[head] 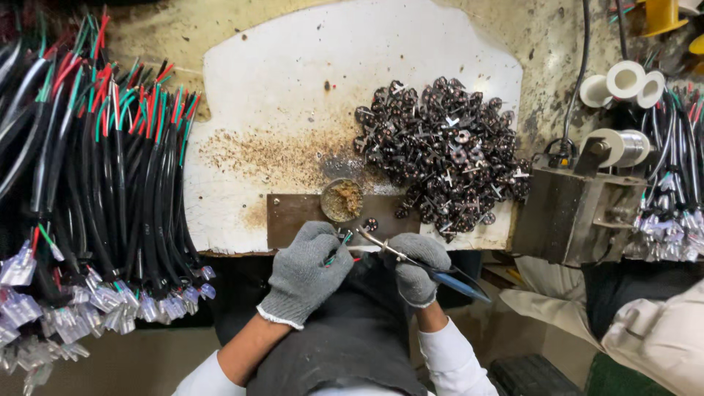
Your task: The person solders and tins the stripped ends of red and green wires, dipping them in flux and applying a soldering iron, then sets finished wires aside and picks up the next wire. They use pliers to hold and position the wires while working through a batch at the bench.
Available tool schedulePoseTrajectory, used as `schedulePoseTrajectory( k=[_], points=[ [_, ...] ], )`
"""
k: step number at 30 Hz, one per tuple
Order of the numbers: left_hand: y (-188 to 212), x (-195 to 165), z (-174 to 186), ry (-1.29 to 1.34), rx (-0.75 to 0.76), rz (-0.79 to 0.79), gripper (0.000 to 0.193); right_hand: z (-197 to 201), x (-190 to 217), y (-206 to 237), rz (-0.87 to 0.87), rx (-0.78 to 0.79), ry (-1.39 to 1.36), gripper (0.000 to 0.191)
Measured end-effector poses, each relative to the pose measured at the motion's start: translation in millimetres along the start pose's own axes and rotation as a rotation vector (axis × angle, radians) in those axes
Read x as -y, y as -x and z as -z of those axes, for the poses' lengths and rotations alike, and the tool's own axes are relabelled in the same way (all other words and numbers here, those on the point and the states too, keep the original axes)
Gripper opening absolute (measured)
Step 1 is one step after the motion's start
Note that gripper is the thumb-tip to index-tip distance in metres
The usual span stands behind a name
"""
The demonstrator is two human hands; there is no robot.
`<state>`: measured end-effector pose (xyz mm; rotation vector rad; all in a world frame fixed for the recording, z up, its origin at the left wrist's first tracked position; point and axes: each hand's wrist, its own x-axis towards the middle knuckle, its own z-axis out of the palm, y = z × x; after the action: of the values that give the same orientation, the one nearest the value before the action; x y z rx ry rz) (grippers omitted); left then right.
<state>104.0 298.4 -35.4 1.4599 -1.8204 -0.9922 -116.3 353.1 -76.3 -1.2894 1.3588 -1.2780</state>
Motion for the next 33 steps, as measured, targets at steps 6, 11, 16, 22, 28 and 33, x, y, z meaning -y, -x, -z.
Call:
schedulePoseTrajectory(
  k=[6,11,16,22,28,33],
  points=[
    [0,-2,0,0.006,0.025,-0.015,0.016,-10,5,4,0.093,-0.093,0.089,0.040],
    [-1,-3,3,-0.002,0.026,-0.006,0.013,-13,27,5,-0.018,-0.382,-0.337,0.044],
    [0,2,6,0.042,0.014,0.011,0.011,-8,27,-2,-0.038,-0.224,0.317,0.047],
    [11,0,4,0.072,0.048,0.119,0.020,-29,9,8,0.030,-0.226,0.346,0.051],
    [16,5,19,0.053,0.208,-0.042,0.032,-30,30,-15,0.235,-0.044,0.696,0.021],
    [26,-1,15,0.113,0.189,-0.056,0.031,-24,52,-24,0.285,-0.113,0.805,0.011]
  ],
)
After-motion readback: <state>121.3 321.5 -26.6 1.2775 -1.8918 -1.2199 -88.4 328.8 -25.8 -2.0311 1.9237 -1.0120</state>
